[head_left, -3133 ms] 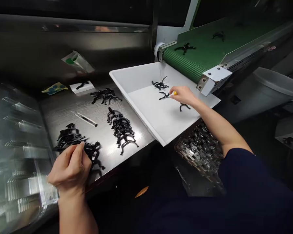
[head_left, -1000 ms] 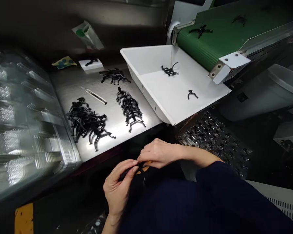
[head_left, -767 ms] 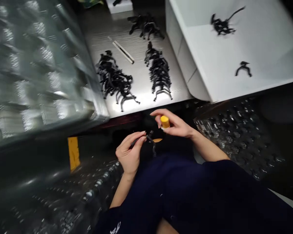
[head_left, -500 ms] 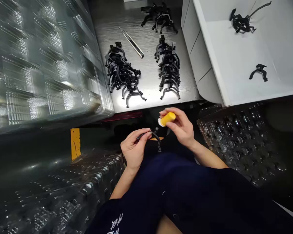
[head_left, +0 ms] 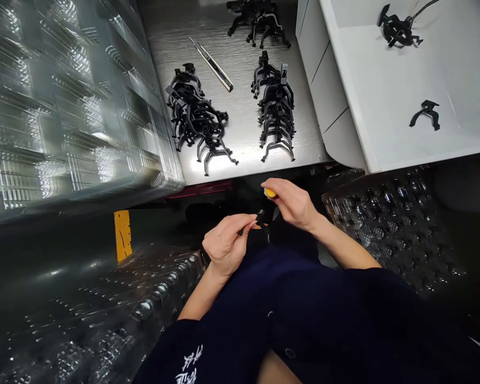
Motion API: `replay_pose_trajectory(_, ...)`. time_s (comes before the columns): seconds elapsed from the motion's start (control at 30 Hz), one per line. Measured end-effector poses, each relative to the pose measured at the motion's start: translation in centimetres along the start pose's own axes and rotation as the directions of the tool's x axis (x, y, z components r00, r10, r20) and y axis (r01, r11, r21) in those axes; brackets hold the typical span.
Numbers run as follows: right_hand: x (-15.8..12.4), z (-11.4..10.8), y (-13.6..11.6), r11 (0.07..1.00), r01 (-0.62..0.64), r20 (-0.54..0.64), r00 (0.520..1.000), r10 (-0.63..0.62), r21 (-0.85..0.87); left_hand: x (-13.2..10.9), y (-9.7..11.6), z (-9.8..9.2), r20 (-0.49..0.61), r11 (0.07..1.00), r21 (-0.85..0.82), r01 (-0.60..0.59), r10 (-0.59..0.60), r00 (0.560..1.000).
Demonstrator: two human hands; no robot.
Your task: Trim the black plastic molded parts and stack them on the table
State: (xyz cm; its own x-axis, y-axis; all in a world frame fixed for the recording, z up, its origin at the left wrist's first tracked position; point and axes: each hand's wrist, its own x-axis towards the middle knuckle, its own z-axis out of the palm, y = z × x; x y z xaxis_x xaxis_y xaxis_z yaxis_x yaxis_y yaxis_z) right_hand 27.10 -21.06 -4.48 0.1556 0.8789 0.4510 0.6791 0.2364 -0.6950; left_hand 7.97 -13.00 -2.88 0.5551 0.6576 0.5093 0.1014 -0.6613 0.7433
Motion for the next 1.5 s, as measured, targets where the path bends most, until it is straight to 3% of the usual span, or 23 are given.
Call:
replay_pose_trajectory(0.1, 0.3, -0.7, 0.2, 0.990, -0.136, -0.006, 0.991, 0.136, 0.023, 0.1, 0.0, -0.1, 0.014, 1.000, 0.015, -0.018, 0.017, 1.000)
replay_pose_trajectory(0.17, 0.4, -1.0, -0.5, 0.985, -0.147, -0.018, 0.989, 0.150, 0.085, 0.1, -0.2, -0.1, 0.017, 0.999, 0.019, -0.040, 0.040, 0.999)
replay_pose_trajectory(0.27, 0.4, -0.8, -1.6, 0.988, -0.058, 0.018, 0.998, 0.056, 0.140, -0.2, -0.5, -0.1, 0.034, 0.994, 0.049, -0.100, 0.099, 0.995)
replay_pose_trajectory(0.37, 0.3, -0.5, -1.4, 0.997, 0.049, 0.073, 0.996, -0.054, 0.066, -0.6, -0.7, -0.2, 0.065, 0.977, 0.078, -0.198, 0.193, 0.979)
replay_pose_trajectory(0.47, 0.4, -0.7, -0.9, 1.000, -0.011, 0.041, 0.999, 0.011, -0.011, -0.6, -0.6, -0.4, 0.096, 0.960, 0.087, -0.268, 0.260, 0.961)
replay_pose_trajectory(0.53, 0.4, -0.9, -1.1, 0.999, -0.028, 0.054, 0.998, 0.026, 0.037, -0.3, -0.4, -0.6, 0.117, 0.943, 0.113, -0.312, 0.300, 0.947)
replay_pose_trajectory(0.67, 0.2, -0.7, -1.0, 0.993, 0.085, 0.116, 0.989, -0.094, 0.077, 0.2, -0.4, -0.6, 0.166, 0.909, 0.138, -0.393, 0.370, 0.914)
replay_pose_trajectory(0.8, 0.1, -0.7, -0.2, 1.000, 0.024, 0.084, 0.996, -0.023, -0.006, 0.2, -0.6, -0.5, 0.155, 0.905, 0.131, -0.404, 0.383, 0.910)
replay_pose_trajectory(0.9, 0.2, -1.0, -0.8, 0.999, -0.024, 0.033, 0.999, 0.023, 0.038, 0.3, -0.8, -0.4, 0.160, 0.882, 0.150, -0.448, 0.425, 0.891)
replay_pose_trajectory(1.03, 0.2, -1.0, -1.6, 0.995, 0.083, 0.104, 0.991, -0.088, 0.054, 0.4, -0.7, -0.4, 0.174, 0.841, 0.185, -0.508, 0.481, 0.859)
replay_pose_trajectory(1.13, 0.2, -0.8, -1.4, 0.995, 0.094, 0.063, 0.994, -0.092, -0.040, 0.4, -0.7, -0.4, 0.182, 0.815, 0.227, -0.534, 0.503, 0.845)
replay_pose_trajectory(1.27, 0.1, -0.5, -1.3, 0.993, 0.113, 0.045, 0.993, -0.112, -0.015, 0.4, -0.8, -0.3, 0.186, 0.814, 0.210, -0.542, 0.511, 0.839)
replay_pose_trajectory(1.5, -0.2, -0.2, -1.4, 0.996, 0.086, -0.006, 0.996, -0.086, -0.012, 0.6, -0.8, 0.1, 0.146, 0.845, 0.195, -0.497, 0.476, 0.867)
